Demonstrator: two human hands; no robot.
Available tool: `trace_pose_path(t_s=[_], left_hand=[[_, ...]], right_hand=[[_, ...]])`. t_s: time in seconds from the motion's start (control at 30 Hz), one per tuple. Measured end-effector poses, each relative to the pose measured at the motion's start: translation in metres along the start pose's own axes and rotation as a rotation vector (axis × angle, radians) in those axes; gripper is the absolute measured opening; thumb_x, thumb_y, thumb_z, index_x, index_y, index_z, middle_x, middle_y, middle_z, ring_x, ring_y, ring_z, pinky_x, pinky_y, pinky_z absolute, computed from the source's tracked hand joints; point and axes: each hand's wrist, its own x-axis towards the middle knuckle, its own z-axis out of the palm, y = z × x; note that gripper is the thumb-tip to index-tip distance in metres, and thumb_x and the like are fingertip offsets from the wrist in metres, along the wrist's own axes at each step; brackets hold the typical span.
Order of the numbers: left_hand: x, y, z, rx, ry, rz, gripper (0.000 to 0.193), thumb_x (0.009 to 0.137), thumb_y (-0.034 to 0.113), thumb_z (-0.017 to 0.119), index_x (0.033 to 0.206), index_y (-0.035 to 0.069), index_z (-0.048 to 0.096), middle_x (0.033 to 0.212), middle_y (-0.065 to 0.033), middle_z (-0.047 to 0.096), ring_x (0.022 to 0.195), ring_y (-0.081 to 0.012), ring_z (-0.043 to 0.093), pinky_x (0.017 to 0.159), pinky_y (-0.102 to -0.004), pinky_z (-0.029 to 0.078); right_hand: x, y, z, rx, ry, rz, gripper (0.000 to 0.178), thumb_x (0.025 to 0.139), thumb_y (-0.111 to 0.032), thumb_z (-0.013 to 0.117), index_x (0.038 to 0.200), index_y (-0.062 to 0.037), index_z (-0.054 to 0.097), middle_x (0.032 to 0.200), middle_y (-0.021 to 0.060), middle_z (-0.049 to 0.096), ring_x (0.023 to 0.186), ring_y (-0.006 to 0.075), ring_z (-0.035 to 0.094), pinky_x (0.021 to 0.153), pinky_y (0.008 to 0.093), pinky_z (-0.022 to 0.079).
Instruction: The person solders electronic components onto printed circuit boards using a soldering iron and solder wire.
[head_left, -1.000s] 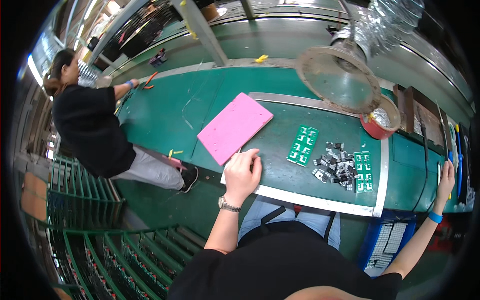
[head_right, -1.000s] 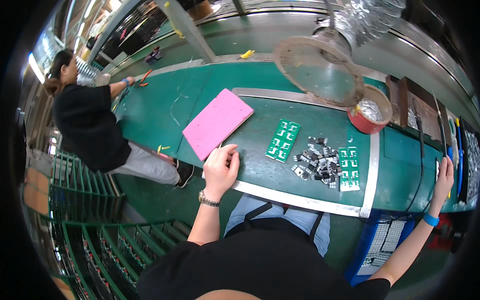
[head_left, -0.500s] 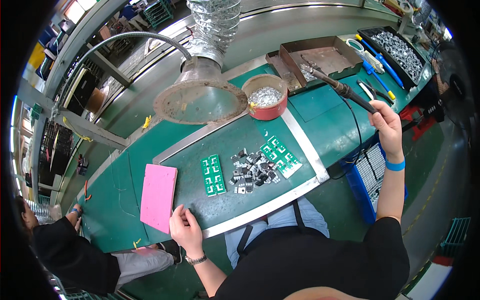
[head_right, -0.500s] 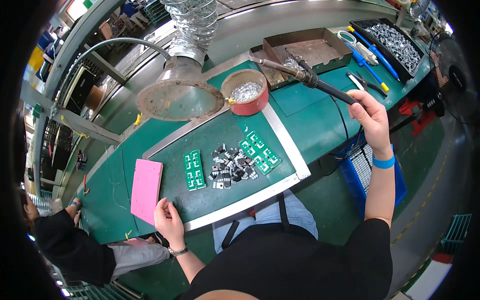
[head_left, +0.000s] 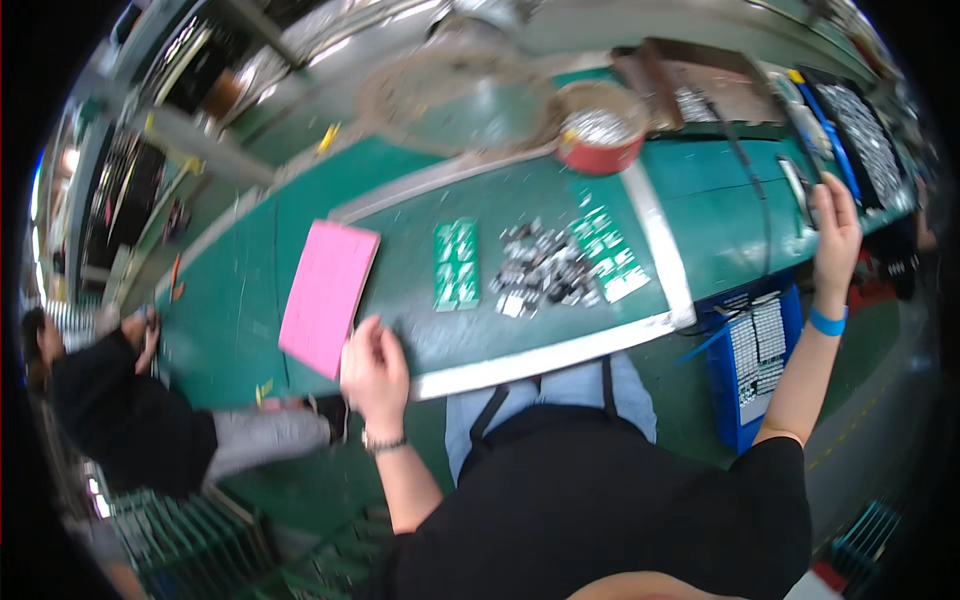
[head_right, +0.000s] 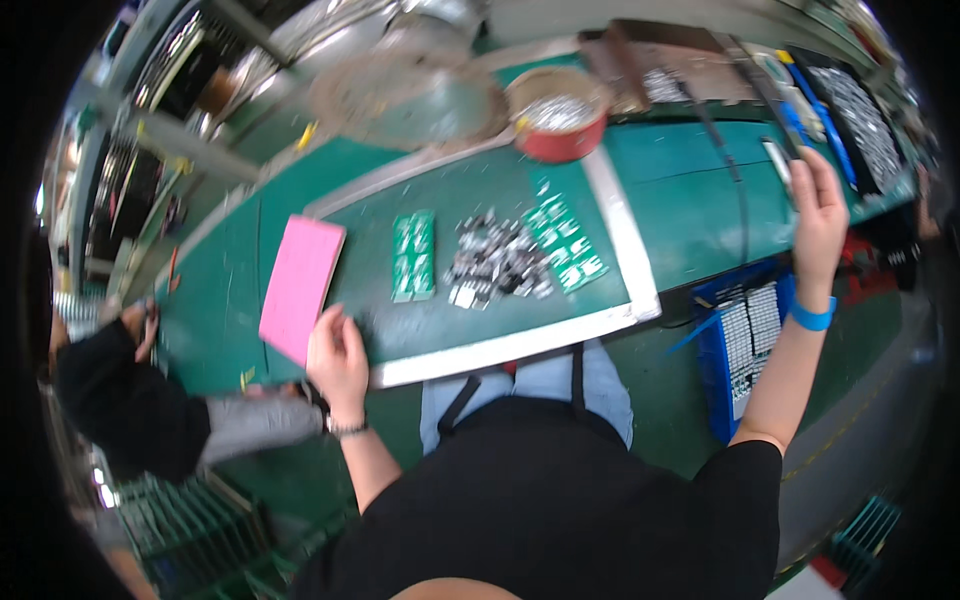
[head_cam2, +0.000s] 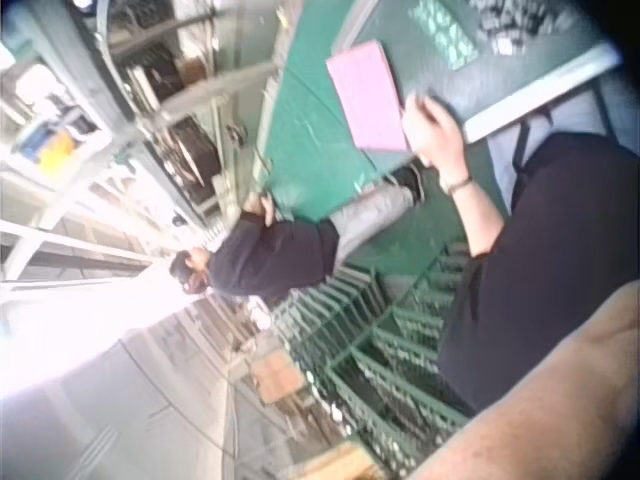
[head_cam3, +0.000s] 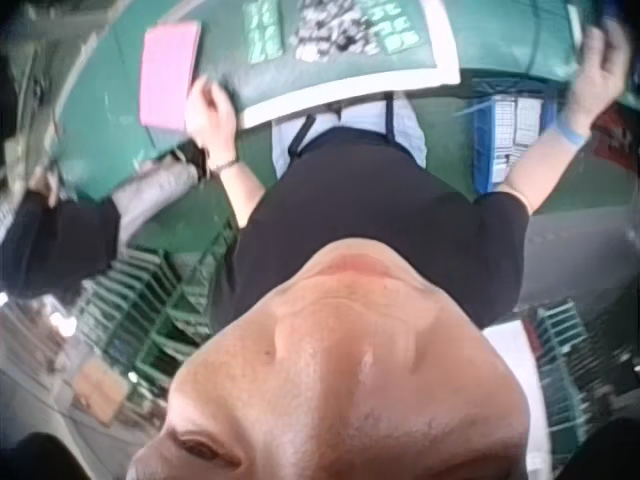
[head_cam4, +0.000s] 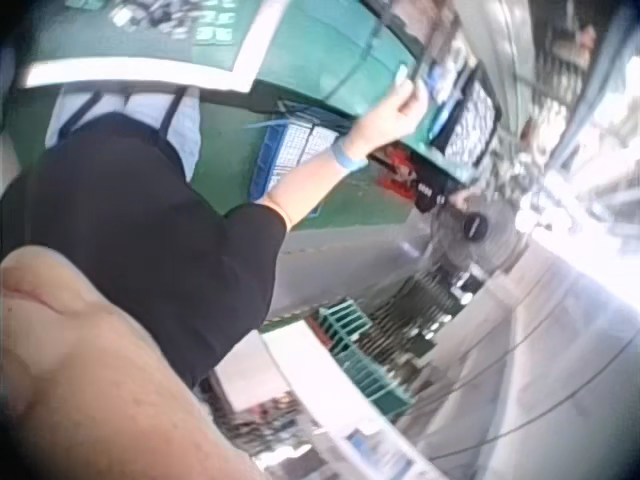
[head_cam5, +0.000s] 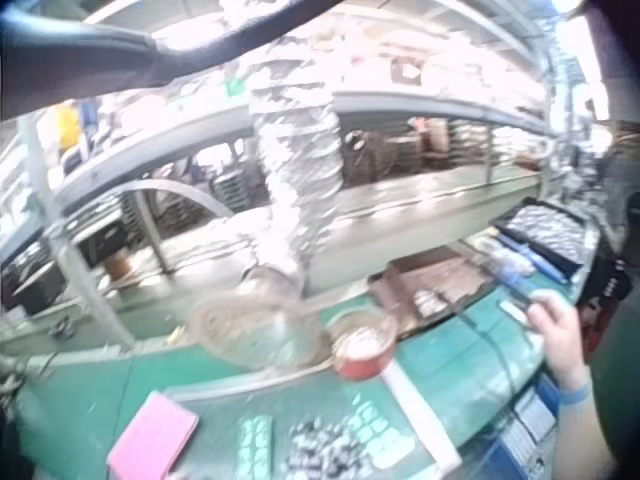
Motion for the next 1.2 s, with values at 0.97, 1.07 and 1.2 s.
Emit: trace_pose_path(t_s=[0.97, 1.07, 1.2], left_hand=[[0.003, -0.003, 0.001, -0.092, -0.011, -0.076, 0.019, 0.080, 0.000, 0.066, 0.098, 0.003, 0.066, 0.075, -0.0052, 0.065, 0.063, -0.0171, 0.060, 0.054, -0.0299, 0.048], [-0.001, -0.006, -0.001, -0.076, -0.006, -0.083, 0.019, 0.081, 0.000, 0.066, 0.100, 0.003, 0.066, 0.076, -0.0042, 0.066, 0.063, -0.0153, 0.059, 0.055, -0.0288, 0.048], [0.001, -0.006, 0.004, -0.101, -0.014, -0.060, 0.019, 0.082, 0.000, 0.066, 0.100, 0.003, 0.065, 0.078, -0.0039, 0.067, 0.063, -0.0142, 0.060, 0.056, -0.0277, 0.049]], right_hand=[[0.095, 0.100, 0.025, -1.218, -0.176, 0.015, 0.052, 0.093, -0.056, 0.048, 0.126, -0.0181, 0.058, 0.112, 0.0166, 0.067, 0.106, 0.0377, 0.062, 0.088, 0.0440, 0.049], [0.090, 0.088, 0.043, -1.214, -0.176, 0.037, 0.059, 0.090, -0.059, 0.051, 0.130, -0.0162, 0.055, 0.112, 0.0160, 0.067, 0.107, 0.0371, 0.061, 0.089, 0.0441, 0.048], [0.074, 0.081, 0.024, -1.136, -0.096, 0.003, 0.063, 0.088, -0.053, 0.060, 0.132, -0.0093, 0.052, 0.105, 0.0115, 0.069, 0.100, 0.0294, 0.065, 0.086, 0.0391, 0.049]])
